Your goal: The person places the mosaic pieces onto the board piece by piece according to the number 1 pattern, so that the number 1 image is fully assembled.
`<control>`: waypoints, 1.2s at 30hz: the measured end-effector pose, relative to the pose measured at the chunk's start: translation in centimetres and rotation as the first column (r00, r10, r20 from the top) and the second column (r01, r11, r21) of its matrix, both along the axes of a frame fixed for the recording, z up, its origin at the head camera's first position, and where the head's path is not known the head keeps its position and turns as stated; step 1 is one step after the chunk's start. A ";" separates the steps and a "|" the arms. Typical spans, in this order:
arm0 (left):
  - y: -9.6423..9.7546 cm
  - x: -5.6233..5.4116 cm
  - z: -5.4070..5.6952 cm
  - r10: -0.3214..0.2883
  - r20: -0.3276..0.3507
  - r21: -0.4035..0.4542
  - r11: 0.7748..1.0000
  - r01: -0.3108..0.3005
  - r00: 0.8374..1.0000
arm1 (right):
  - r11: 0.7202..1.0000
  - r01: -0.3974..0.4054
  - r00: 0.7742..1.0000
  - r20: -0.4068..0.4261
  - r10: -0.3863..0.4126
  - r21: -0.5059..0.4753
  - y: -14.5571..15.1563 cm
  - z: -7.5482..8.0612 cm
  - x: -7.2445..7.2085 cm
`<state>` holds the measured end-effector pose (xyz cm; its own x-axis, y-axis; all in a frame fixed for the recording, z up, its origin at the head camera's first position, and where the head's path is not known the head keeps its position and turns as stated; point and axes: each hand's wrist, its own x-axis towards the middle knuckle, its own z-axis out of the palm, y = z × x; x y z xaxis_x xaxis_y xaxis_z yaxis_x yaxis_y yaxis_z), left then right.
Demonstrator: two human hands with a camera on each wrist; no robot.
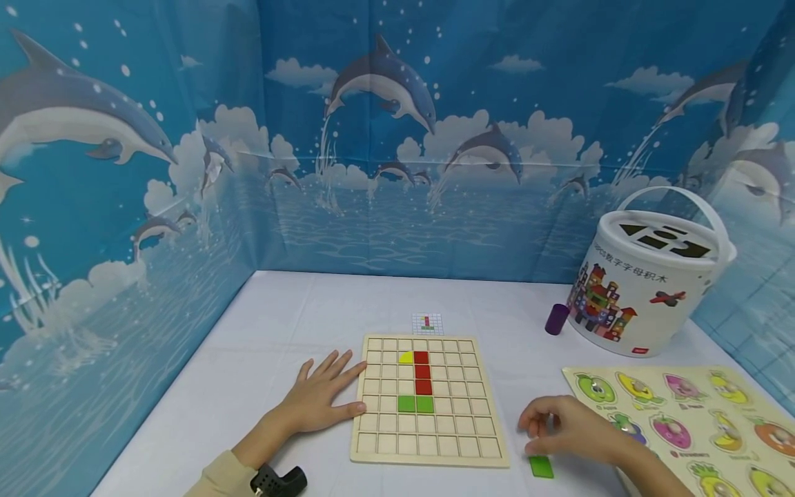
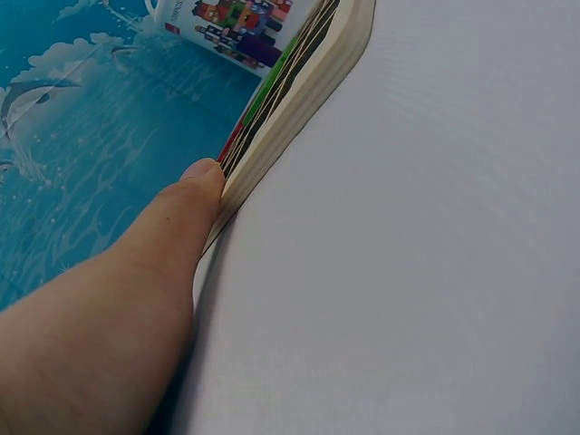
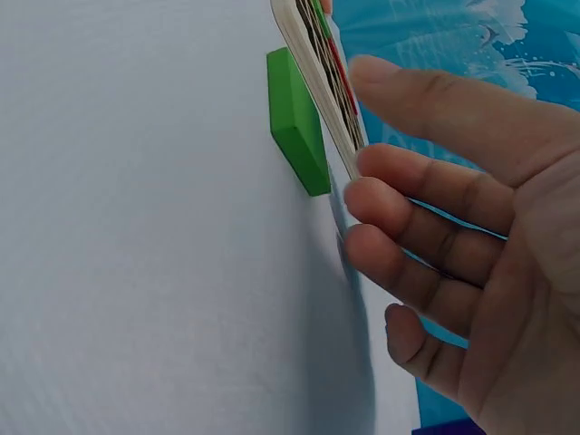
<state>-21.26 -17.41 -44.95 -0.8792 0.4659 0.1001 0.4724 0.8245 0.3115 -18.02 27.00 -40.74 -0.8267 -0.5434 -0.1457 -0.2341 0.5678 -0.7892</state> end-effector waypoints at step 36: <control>0.0 0.0 0.1 0.003 0.012 -0.003 1.000 -0.003 1.000 | 0.994 -0.106 0.994 0.016 0.106 0.020 0.3 -0.1 0.5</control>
<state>-21.26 -17.40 -44.88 -0.8818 0.4632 0.0884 0.4660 0.8271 0.3144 -17.51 27.34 -40.86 -0.7622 -0.6245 -0.1702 -0.2819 0.5570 -0.7812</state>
